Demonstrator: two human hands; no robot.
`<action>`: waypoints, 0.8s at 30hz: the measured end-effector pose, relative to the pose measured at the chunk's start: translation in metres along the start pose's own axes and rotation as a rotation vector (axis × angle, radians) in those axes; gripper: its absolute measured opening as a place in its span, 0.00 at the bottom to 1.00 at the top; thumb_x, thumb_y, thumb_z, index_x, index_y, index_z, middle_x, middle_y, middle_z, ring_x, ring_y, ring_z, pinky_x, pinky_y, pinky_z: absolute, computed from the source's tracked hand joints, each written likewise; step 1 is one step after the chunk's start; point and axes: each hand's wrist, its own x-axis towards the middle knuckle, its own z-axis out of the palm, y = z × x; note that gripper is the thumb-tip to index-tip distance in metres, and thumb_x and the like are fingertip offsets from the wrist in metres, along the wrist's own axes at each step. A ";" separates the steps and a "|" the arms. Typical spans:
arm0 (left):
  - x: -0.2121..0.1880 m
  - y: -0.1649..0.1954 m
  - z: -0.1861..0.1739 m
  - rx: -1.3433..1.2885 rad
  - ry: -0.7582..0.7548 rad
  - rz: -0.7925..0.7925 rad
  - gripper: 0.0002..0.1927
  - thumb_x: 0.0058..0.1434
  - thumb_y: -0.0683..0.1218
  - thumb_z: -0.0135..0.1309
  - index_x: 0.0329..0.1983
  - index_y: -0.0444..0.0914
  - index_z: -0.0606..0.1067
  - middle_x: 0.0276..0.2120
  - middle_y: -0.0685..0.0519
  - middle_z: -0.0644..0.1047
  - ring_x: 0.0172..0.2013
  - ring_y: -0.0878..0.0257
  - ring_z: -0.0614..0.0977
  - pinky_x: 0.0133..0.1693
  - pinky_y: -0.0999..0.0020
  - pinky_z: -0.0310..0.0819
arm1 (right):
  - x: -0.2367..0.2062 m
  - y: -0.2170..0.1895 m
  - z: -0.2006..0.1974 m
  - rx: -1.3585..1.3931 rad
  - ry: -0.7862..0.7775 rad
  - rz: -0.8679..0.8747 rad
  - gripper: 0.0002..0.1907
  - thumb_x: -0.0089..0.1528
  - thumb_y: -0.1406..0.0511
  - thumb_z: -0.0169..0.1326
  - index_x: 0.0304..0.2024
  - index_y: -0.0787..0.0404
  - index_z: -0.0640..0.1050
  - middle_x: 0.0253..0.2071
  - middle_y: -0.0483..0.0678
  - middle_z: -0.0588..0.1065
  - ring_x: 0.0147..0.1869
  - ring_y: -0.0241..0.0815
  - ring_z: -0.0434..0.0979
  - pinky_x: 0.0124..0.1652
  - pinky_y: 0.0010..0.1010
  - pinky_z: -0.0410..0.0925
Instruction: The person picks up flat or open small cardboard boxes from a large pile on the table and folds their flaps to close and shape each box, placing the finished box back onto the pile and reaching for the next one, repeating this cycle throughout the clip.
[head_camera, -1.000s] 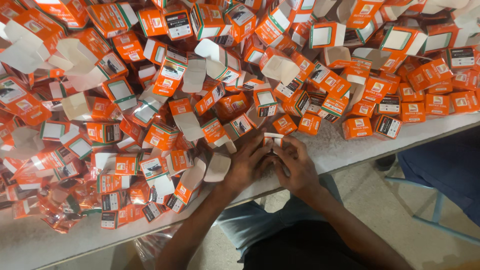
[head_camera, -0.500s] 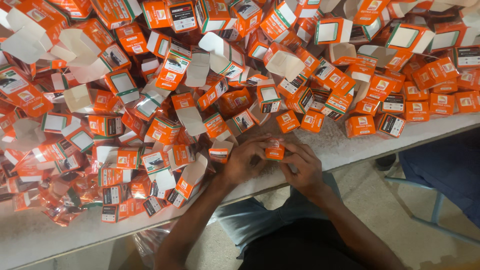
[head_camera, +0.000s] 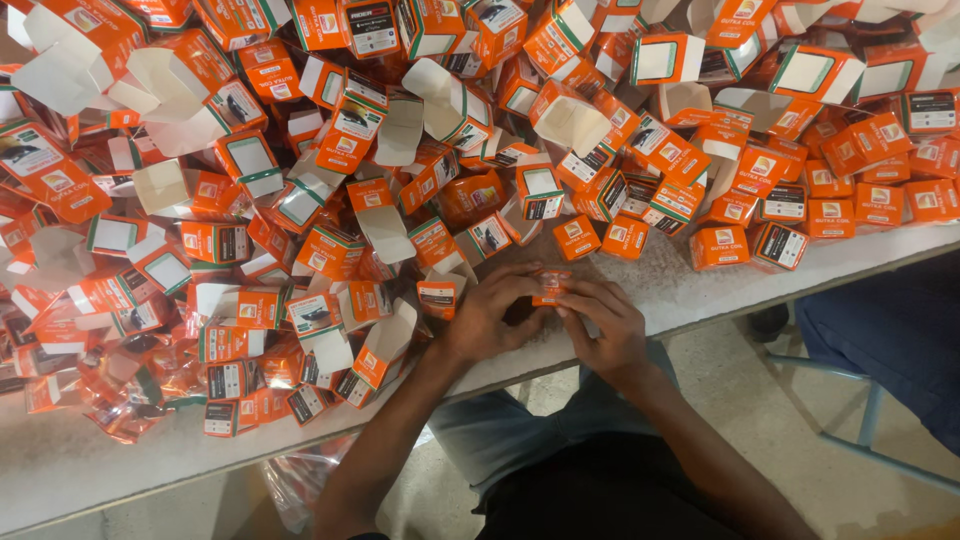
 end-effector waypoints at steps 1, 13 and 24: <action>0.000 -0.001 0.001 -0.014 0.015 -0.011 0.19 0.55 0.37 0.67 0.49 0.38 0.76 0.52 0.50 0.79 0.61 0.48 0.79 0.60 0.56 0.76 | 0.000 -0.001 0.001 0.005 0.011 0.000 0.10 0.59 0.73 0.62 0.43 0.62 0.81 0.48 0.52 0.80 0.50 0.52 0.81 0.49 0.38 0.74; 0.002 0.005 -0.003 0.119 -0.005 0.066 0.17 0.54 0.44 0.72 0.44 0.40 0.77 0.49 0.50 0.79 0.60 0.50 0.79 0.58 0.56 0.78 | -0.002 0.002 -0.005 0.008 -0.028 0.006 0.10 0.59 0.74 0.61 0.44 0.63 0.80 0.52 0.54 0.79 0.52 0.54 0.80 0.50 0.40 0.73; -0.001 0.013 0.000 0.513 -0.051 0.233 0.19 0.51 0.42 0.66 0.47 0.39 0.77 0.60 0.49 0.75 0.66 0.50 0.75 0.66 0.52 0.70 | -0.001 0.007 -0.004 -0.105 -0.081 -0.071 0.11 0.54 0.70 0.67 0.36 0.61 0.78 0.61 0.58 0.75 0.60 0.58 0.77 0.54 0.43 0.73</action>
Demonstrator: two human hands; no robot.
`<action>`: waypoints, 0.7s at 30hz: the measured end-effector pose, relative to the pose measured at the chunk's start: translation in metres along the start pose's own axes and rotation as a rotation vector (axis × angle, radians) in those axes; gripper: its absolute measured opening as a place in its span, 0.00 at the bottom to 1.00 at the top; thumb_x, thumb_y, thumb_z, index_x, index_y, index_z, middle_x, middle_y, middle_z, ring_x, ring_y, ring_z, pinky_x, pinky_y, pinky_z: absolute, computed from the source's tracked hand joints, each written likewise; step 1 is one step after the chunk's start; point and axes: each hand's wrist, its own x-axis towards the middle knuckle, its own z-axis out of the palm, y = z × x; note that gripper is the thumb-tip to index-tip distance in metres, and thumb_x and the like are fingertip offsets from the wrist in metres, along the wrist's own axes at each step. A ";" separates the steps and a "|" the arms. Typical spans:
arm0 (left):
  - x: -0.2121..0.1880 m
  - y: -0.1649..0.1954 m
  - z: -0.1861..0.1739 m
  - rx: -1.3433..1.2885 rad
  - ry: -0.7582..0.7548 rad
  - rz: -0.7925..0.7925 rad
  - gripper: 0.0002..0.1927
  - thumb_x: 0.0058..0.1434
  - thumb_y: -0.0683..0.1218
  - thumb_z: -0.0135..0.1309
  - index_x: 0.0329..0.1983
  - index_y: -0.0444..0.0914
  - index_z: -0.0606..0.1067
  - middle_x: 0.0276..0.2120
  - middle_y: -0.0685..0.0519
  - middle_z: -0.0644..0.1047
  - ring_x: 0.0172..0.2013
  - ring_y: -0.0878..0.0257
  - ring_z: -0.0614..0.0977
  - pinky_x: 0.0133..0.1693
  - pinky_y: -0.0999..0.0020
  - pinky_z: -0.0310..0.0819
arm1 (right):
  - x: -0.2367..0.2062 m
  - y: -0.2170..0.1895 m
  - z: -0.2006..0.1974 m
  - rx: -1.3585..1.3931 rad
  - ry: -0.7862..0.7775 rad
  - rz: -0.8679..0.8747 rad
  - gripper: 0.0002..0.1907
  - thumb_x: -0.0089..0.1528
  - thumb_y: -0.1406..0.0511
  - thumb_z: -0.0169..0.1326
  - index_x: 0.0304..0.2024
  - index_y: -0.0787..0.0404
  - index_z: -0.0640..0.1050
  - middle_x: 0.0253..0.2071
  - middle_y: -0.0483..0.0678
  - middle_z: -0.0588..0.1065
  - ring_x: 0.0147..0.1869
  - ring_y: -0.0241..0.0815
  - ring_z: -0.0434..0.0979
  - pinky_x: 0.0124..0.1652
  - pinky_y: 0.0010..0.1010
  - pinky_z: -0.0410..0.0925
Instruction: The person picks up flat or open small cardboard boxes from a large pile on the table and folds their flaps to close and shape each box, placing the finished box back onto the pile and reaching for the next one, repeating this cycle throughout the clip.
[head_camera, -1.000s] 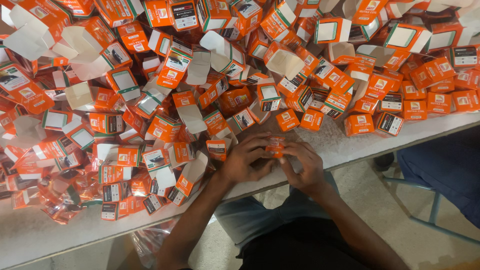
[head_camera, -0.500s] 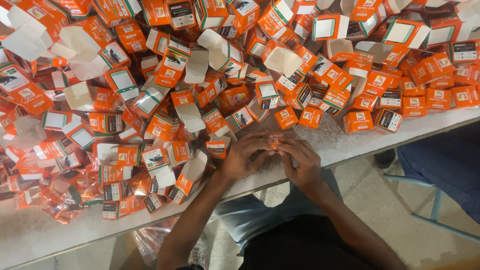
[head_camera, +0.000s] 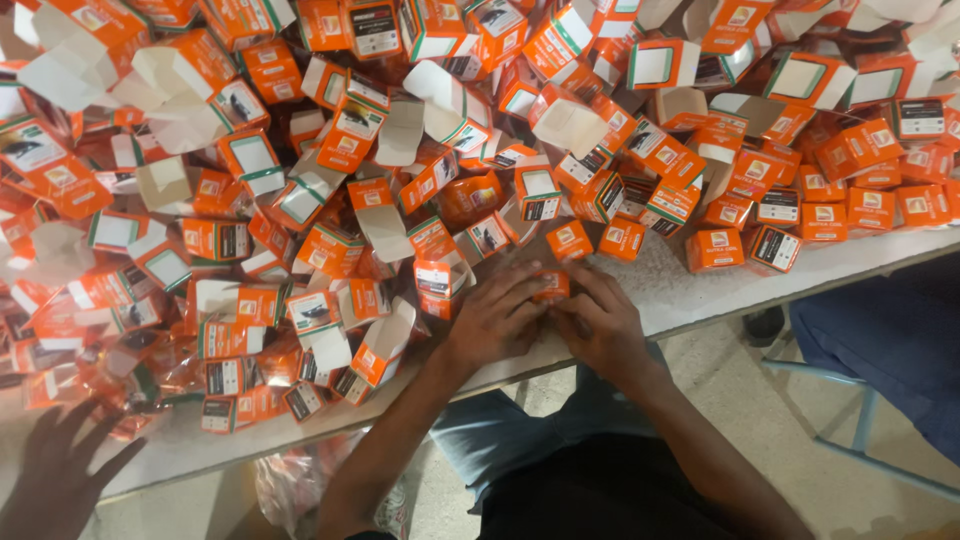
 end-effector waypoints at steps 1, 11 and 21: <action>-0.002 0.006 -0.005 0.113 0.001 0.029 0.21 0.54 0.43 0.67 0.51 0.40 0.77 0.62 0.50 0.75 0.67 0.51 0.75 0.70 0.52 0.68 | -0.003 0.000 0.001 -0.020 0.029 0.007 0.11 0.54 0.70 0.68 0.36 0.61 0.78 0.58 0.57 0.75 0.59 0.58 0.77 0.53 0.44 0.72; -0.017 0.045 -0.046 0.660 0.198 -0.828 0.41 0.54 0.58 0.65 0.65 0.33 0.68 0.63 0.43 0.73 0.69 0.39 0.60 0.60 0.23 0.40 | -0.013 0.014 -0.027 -0.261 0.164 0.173 0.14 0.56 0.69 0.68 0.41 0.61 0.78 0.57 0.54 0.73 0.58 0.59 0.72 0.52 0.44 0.68; -0.029 0.062 -0.012 -0.169 0.320 -0.477 0.33 0.60 0.40 0.51 0.71 0.33 0.63 0.68 0.36 0.69 0.67 0.41 0.72 0.68 0.49 0.66 | 0.116 -0.034 -0.039 -0.104 0.057 -0.261 0.11 0.64 0.71 0.60 0.49 0.60 0.77 0.47 0.51 0.79 0.50 0.54 0.80 0.50 0.43 0.72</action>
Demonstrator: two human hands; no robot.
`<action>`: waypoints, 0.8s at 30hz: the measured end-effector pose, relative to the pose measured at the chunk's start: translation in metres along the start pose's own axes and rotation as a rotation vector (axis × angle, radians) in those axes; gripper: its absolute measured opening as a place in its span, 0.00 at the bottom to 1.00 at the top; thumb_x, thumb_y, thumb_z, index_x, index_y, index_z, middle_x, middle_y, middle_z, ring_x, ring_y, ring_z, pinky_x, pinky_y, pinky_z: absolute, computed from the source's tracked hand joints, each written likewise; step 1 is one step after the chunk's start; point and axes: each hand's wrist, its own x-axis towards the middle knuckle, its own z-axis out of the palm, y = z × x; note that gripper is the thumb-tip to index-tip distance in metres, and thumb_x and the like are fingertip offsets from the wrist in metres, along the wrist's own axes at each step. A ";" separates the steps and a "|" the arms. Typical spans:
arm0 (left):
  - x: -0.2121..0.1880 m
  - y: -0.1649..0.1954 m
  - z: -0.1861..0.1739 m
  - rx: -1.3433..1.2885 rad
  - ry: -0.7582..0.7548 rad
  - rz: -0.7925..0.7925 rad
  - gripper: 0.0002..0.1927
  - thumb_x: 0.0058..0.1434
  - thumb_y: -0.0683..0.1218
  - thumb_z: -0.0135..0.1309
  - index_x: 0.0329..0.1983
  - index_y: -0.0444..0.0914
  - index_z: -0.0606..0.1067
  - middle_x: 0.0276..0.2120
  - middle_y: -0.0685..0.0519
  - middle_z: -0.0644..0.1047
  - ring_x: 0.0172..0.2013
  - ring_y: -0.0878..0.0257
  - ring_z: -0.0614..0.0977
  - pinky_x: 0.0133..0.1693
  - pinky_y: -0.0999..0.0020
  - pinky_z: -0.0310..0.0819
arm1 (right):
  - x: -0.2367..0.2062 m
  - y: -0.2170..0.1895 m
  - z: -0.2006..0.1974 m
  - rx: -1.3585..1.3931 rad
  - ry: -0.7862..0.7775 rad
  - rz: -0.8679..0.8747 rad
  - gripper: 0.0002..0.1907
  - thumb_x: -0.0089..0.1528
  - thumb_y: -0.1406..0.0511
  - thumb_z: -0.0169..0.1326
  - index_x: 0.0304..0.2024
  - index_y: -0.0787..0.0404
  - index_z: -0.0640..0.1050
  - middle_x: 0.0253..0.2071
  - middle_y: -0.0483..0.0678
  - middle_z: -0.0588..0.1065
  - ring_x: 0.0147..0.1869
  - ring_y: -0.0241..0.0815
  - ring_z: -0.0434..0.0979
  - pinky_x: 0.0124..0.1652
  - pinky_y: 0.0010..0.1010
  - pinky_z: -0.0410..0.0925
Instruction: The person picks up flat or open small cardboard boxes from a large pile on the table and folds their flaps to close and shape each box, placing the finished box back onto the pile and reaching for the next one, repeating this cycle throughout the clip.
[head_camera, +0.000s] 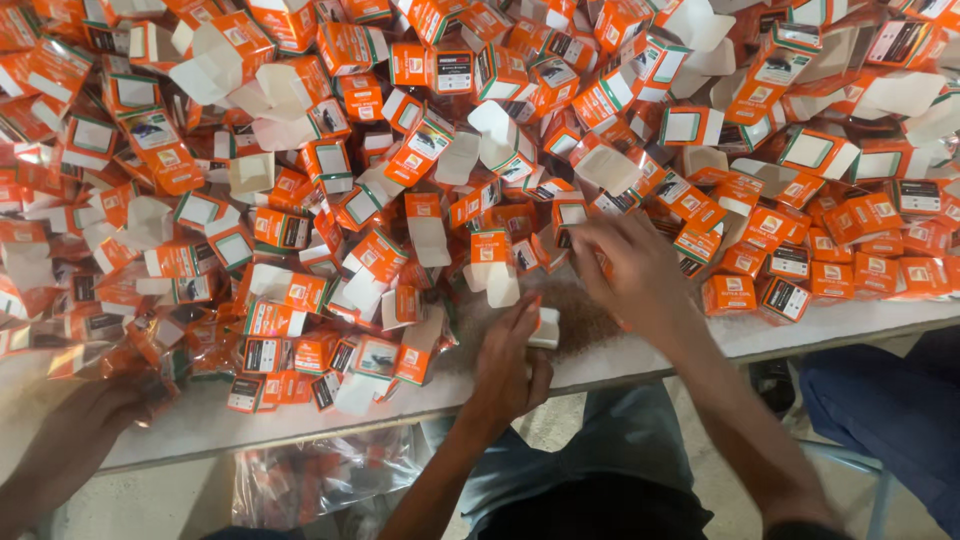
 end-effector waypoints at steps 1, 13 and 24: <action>-0.002 0.002 0.005 -0.066 -0.020 -0.014 0.35 0.59 0.38 0.47 0.72 0.32 0.62 0.69 0.35 0.68 0.67 0.40 0.72 0.68 0.49 0.66 | 0.024 0.010 0.009 0.006 -0.026 -0.074 0.10 0.66 0.72 0.58 0.50 0.62 0.77 0.47 0.53 0.78 0.49 0.56 0.80 0.49 0.43 0.73; -0.001 0.014 0.011 -0.077 -0.144 -0.333 0.49 0.52 0.52 0.66 0.73 0.30 0.59 0.55 0.37 0.74 0.55 0.41 0.77 0.57 0.52 0.70 | 0.144 0.022 0.109 -0.735 -0.533 0.107 0.12 0.57 0.67 0.58 0.42 0.62 0.85 0.53 0.59 0.75 0.54 0.57 0.80 0.42 0.46 0.76; -0.008 0.012 0.009 -0.107 -0.050 -0.251 0.35 0.57 0.52 0.65 0.61 0.29 0.67 0.51 0.37 0.76 0.52 0.41 0.78 0.53 0.51 0.73 | 0.145 0.035 0.086 -0.390 -0.575 0.153 0.12 0.55 0.61 0.66 0.38 0.58 0.83 0.46 0.56 0.78 0.46 0.57 0.81 0.42 0.50 0.73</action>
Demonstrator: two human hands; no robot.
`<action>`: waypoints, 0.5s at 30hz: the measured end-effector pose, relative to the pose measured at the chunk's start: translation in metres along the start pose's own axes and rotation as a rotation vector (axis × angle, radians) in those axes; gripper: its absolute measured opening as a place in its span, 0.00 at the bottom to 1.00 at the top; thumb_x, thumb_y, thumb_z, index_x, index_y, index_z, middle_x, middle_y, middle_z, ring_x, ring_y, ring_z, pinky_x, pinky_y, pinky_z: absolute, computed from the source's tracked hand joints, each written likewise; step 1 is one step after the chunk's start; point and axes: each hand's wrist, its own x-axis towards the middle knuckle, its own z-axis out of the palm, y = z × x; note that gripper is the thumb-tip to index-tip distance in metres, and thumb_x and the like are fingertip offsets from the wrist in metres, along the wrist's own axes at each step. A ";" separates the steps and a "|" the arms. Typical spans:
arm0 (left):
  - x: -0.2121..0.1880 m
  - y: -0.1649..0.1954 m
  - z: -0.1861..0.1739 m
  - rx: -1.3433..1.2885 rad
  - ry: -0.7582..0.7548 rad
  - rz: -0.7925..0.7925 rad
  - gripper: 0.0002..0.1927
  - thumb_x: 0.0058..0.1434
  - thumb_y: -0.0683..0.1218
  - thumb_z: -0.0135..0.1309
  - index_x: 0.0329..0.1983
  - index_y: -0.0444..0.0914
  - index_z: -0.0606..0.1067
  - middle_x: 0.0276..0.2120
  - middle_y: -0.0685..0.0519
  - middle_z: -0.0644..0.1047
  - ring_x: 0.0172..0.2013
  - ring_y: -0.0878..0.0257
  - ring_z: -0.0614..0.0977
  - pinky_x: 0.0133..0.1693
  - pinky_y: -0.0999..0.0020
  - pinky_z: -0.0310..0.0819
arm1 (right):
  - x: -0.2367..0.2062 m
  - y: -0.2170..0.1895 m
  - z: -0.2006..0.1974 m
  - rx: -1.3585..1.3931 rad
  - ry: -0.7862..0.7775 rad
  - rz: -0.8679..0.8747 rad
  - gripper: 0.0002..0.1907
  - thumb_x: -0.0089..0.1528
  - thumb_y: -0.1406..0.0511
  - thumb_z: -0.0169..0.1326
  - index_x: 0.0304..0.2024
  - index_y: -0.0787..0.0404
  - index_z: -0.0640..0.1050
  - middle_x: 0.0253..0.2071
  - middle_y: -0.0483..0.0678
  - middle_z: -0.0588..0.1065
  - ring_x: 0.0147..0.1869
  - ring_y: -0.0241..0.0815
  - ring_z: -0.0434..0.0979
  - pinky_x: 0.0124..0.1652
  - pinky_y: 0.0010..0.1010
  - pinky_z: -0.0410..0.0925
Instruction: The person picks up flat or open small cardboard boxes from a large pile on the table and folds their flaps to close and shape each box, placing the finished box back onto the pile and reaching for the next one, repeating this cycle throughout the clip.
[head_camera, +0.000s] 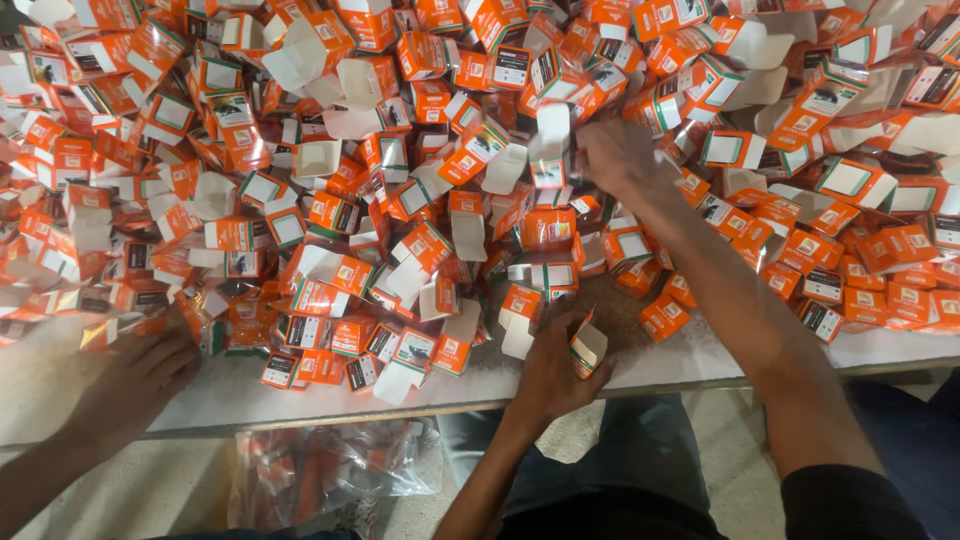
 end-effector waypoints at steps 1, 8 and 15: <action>0.001 0.000 0.001 0.031 -0.007 -0.016 0.34 0.57 0.52 0.66 0.59 0.29 0.67 0.49 0.37 0.75 0.51 0.40 0.77 0.52 0.49 0.71 | 0.001 0.007 -0.005 0.092 0.014 0.012 0.13 0.55 0.60 0.66 0.40 0.56 0.82 0.41 0.54 0.79 0.45 0.56 0.82 0.43 0.49 0.73; 0.010 -0.014 0.009 0.004 0.059 0.091 0.31 0.54 0.52 0.70 0.56 0.33 0.72 0.48 0.41 0.76 0.51 0.45 0.78 0.53 0.53 0.74 | -0.046 0.061 -0.030 0.575 0.444 -0.147 0.13 0.74 0.70 0.61 0.51 0.65 0.69 0.35 0.52 0.76 0.38 0.43 0.82 0.38 0.34 0.72; 0.031 -0.035 0.016 0.012 0.106 -0.038 0.37 0.42 0.57 0.77 0.51 0.38 0.77 0.46 0.47 0.80 0.49 0.49 0.79 0.52 0.55 0.74 | -0.231 0.019 0.013 1.098 0.472 0.079 0.25 0.66 0.79 0.54 0.67 0.67 0.71 0.67 0.54 0.71 0.70 0.41 0.73 0.61 0.31 0.73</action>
